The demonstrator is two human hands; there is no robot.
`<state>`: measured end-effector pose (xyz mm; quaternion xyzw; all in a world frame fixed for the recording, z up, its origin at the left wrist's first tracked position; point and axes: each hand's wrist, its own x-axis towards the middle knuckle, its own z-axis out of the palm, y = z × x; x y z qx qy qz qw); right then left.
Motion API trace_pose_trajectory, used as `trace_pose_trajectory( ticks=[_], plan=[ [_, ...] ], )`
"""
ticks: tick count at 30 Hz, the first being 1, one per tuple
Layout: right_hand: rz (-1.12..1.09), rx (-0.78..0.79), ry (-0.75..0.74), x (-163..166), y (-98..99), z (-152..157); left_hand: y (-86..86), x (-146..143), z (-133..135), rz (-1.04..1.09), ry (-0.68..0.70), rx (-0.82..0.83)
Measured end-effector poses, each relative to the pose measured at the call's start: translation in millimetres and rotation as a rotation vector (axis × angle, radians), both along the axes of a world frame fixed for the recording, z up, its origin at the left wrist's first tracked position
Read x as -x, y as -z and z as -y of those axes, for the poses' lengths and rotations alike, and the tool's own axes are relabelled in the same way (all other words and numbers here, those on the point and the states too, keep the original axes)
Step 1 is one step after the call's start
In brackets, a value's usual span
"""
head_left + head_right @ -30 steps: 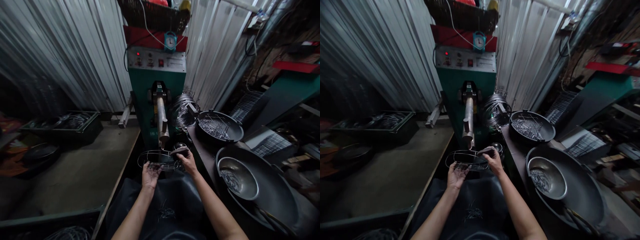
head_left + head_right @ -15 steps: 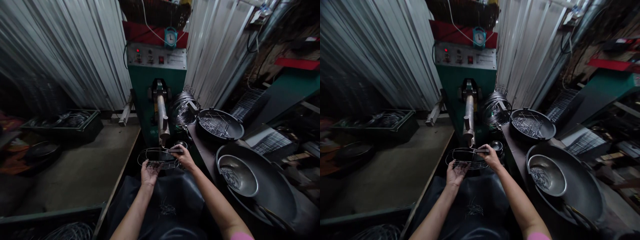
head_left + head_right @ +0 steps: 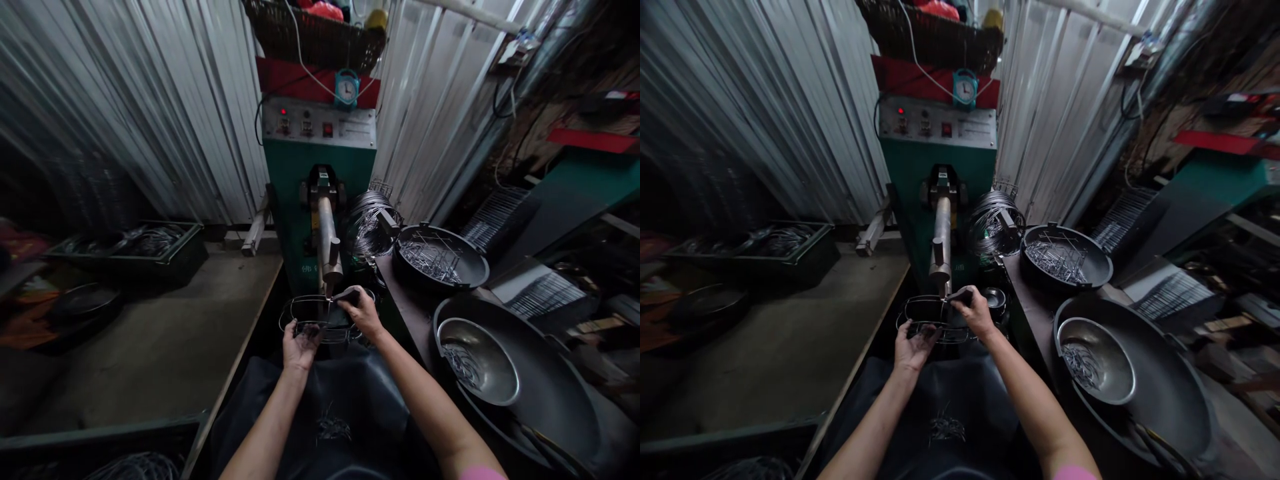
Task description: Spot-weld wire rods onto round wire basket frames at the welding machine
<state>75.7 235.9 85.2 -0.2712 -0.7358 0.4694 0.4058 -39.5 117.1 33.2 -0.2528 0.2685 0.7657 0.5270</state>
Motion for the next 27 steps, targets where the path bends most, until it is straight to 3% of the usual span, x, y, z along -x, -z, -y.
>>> trace_pose_trajectory(
  ticks=[8, 21, 24, 27],
  plan=[
    [-0.002, 0.030, -0.016, 4.0, 0.8, -4.4, 0.7, 0.0, -6.2, -0.015, 0.004, 0.010],
    [0.078, -0.051, 0.033, 6.3, 0.8, 1.9, 7.0, 3.2, -14.6, -0.003, 0.033, -0.006],
    [0.051, 0.000, 0.039, 8.0, 0.8, 0.9, 4.5, 5.1, -16.7, -0.003, 0.025, -0.003],
    [-0.119, 0.127, 0.132, -3.3, -1.1, -6.4, 1.7, 3.9, -10.2, -0.022, 0.038, 0.002]
  ],
)
